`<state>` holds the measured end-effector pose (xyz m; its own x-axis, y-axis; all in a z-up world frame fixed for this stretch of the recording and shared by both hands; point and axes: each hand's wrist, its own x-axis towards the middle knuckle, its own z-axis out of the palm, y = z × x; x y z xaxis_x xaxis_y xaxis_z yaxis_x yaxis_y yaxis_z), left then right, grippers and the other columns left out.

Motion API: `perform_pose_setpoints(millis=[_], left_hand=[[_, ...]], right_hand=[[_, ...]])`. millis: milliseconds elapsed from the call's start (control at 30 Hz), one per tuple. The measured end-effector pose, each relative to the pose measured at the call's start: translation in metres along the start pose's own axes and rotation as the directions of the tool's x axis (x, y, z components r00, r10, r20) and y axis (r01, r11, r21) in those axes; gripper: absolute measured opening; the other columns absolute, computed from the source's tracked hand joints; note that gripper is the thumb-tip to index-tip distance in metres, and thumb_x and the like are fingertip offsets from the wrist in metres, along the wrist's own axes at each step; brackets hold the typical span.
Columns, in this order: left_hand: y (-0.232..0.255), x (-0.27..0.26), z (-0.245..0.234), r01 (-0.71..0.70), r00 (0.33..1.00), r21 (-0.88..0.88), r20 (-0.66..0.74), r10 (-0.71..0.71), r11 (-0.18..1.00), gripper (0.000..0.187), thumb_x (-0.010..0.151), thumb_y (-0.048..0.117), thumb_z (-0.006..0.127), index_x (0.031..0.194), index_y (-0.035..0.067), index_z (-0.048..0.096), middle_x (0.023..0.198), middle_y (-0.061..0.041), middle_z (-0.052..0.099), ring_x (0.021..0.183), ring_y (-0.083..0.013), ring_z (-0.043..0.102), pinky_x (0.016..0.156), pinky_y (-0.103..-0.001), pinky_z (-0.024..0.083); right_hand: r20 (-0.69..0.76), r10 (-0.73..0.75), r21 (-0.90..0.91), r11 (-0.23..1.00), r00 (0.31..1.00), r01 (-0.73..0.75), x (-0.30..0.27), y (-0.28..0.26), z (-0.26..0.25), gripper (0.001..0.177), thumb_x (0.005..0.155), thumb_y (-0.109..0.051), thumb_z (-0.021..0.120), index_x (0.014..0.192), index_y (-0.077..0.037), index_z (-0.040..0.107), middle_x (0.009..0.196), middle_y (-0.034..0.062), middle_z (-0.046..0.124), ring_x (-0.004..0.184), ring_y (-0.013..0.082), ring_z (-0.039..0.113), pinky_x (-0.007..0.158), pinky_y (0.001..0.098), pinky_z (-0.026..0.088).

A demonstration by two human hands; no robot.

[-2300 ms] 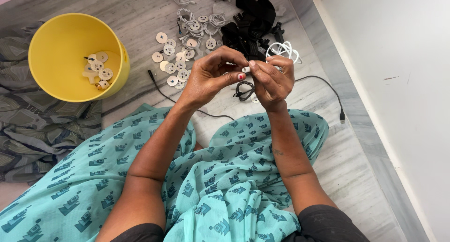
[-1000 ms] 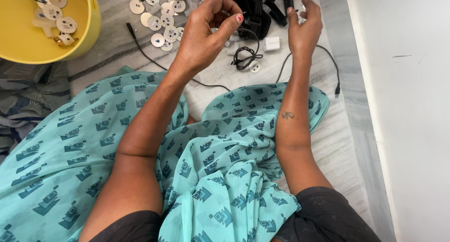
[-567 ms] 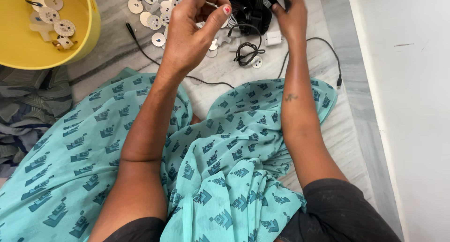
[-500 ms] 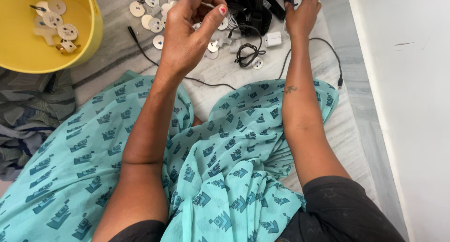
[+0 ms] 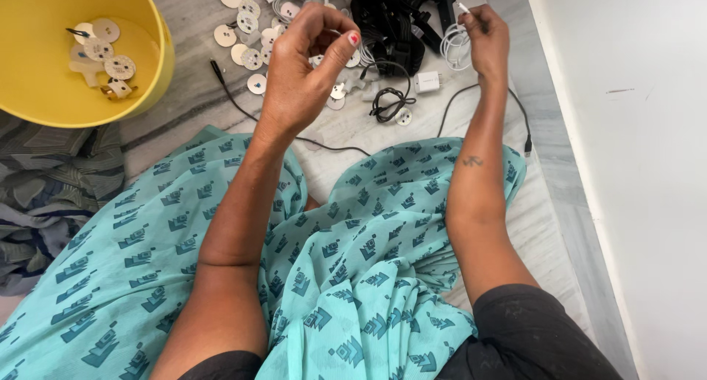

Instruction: The person sits on the floor and organizes a pile of tangled black and white cables. They pick up individual cables, untangle them, and coil them neatly by hand, placing the finished coils back onto the floor.

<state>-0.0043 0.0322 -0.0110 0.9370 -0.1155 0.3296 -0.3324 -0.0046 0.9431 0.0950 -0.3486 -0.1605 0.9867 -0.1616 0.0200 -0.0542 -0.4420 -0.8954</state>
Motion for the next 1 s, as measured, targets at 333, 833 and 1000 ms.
perform_pose_setpoints(millis=[333, 833, 1000], left_hand=[[-0.036, -0.009, 0.048, 0.277, 0.957, -0.001, 0.088, -0.275, 0.961, 0.054, 0.109, 0.026, 0.063, 0.152, 0.001, 0.040, 0.144, -0.018, 0.056, 0.124, -0.0247, 0.062, 0.096, -0.036, 0.060], [-0.030, -0.017, 0.064, 0.182, 0.983, -0.296, 0.078, -0.167, 0.938, 0.059, 0.096, 0.001, 0.074, 0.139, 0.006, 0.034, 0.125, -0.015, 0.064, 0.111, -0.0204, 0.071, 0.095, -0.034, 0.065], [-0.022, -0.022, 0.071, 0.087, 0.995, -0.014, 0.045, -0.087, 0.996, 0.070, 0.087, 0.011, 0.090, 0.132, 0.008, 0.037, 0.117, -0.013, 0.069, 0.113, -0.0234, 0.071, 0.091, -0.037, 0.060]], right_hand=[[0.171, -0.320, 0.854, 0.521, 0.932, 0.022, -0.053, -0.136, 0.010, 0.018, 0.110, -0.026, 0.060, 0.111, -0.008, 0.064, 0.116, 0.0150, 0.071, 0.109, 0.0332, 0.074, 0.075, 0.0489, 0.067], [0.294, -0.201, 0.943, 0.221, 0.935, -0.249, -0.069, -0.158, 0.051, 0.021, 0.113, -0.028, 0.051, 0.117, -0.010, 0.061, 0.117, 0.0139, 0.071, 0.109, 0.0250, 0.073, 0.089, 0.0411, 0.066], [0.245, -0.183, 0.955, 0.215, 0.952, -0.205, -0.081, -0.167, 0.057, 0.021, 0.112, -0.028, 0.054, 0.120, -0.009, 0.059, 0.120, 0.0130, 0.068, 0.116, 0.0244, 0.071, 0.096, 0.0427, 0.064]])
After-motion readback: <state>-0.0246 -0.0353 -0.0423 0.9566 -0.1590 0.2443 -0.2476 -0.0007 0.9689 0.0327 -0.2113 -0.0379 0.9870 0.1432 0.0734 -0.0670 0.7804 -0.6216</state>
